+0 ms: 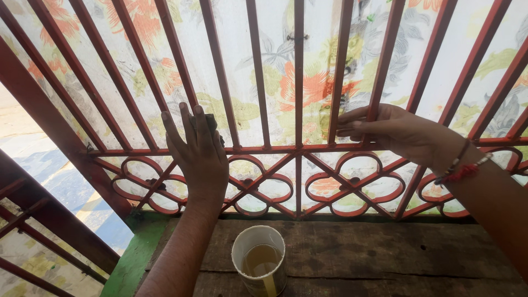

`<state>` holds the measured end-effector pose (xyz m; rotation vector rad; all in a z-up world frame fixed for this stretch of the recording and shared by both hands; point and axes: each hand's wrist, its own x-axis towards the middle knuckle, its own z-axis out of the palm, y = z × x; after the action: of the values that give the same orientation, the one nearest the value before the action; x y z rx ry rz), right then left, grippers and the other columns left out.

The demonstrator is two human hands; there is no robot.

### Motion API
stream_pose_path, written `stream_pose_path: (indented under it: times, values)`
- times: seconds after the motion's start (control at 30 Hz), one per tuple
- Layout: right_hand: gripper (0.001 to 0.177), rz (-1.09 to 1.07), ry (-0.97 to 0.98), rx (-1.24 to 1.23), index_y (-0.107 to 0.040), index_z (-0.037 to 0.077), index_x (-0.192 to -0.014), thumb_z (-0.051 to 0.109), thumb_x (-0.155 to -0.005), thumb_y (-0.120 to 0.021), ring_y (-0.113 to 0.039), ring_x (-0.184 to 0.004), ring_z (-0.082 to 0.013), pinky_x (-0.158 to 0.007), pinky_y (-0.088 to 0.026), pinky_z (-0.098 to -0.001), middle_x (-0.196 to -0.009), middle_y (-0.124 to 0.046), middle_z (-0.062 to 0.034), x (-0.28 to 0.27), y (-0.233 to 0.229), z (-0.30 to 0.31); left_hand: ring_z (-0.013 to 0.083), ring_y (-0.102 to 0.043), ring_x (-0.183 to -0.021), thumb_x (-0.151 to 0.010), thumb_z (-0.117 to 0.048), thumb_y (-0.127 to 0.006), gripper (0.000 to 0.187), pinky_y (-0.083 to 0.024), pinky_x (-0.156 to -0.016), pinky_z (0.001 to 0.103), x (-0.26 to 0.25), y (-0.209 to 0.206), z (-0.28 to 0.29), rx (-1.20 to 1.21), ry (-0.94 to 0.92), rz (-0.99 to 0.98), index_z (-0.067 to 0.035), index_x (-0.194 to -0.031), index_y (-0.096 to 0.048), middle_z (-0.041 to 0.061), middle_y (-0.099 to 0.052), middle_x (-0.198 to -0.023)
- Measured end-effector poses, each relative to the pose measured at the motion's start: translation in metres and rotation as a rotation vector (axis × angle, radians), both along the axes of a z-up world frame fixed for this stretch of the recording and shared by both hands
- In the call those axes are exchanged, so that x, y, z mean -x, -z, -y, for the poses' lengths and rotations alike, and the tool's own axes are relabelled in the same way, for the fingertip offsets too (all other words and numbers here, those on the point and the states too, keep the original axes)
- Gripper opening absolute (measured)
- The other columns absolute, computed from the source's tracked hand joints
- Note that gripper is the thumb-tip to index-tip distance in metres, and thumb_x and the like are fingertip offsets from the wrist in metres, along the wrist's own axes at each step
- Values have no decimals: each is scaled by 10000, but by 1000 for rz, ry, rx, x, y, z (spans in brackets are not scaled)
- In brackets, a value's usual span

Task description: The person wipes a metal window grille with a cloth, repeatedly dipping the cloth into a cup of liquid on a wooden ledge. The person cleans multiple vertical bars and decorative sections of the grille.

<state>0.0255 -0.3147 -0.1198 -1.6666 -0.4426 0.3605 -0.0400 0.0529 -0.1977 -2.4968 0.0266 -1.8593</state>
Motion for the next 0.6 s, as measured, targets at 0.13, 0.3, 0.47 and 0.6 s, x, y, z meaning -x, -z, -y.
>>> stream_pose_path:
  times: [0.13, 0.3, 0.47, 0.6]
  values:
    - [420, 113, 130, 92, -711, 16, -1234, 211, -863, -735, -729, -1061, -248, -949, -562, -433, -1128, -789, -140, -7, 14, -7, 481, -135, -1588, -1088, -127, -576, 678, -264, -1219, 690, 3, -4, 3, 26, -30, -53, -20, -1645, -205, 229, -235, -1705]
    - [338, 233, 116, 54, -712, 4, -1210, 175, -920, -688, -756, -1008, -197, -951, -583, -363, -1100, -793, -126, -2, 28, -11, 485, -133, -1602, -1079, -122, -593, 727, -229, -1243, 695, 3, 1, 2, 71, 69, -20, 13, -1652, -166, 211, -251, -1717]
    - [346, 259, 101, 67, -680, 33, -1242, 232, -969, -606, -729, -1093, -191, -964, -557, -357, -1156, -774, -117, 8, 24, -8, 481, -156, -1599, -1084, -71, -549, 696, -207, -1276, 664, 5, 1, 2, 82, 141, 31, 23, -1647, -152, 235, -279, -1699]
    - [345, 274, 76, 34, -666, 26, -1248, 253, -1014, -553, -711, -1124, -212, -962, -549, -367, -1185, -761, -128, 11, 25, -9, 449, -283, -1586, -1103, -41, -491, 657, -248, -1323, 582, 13, 0, 5, 172, 289, 114, 31, -1649, -132, 258, -334, -1670]
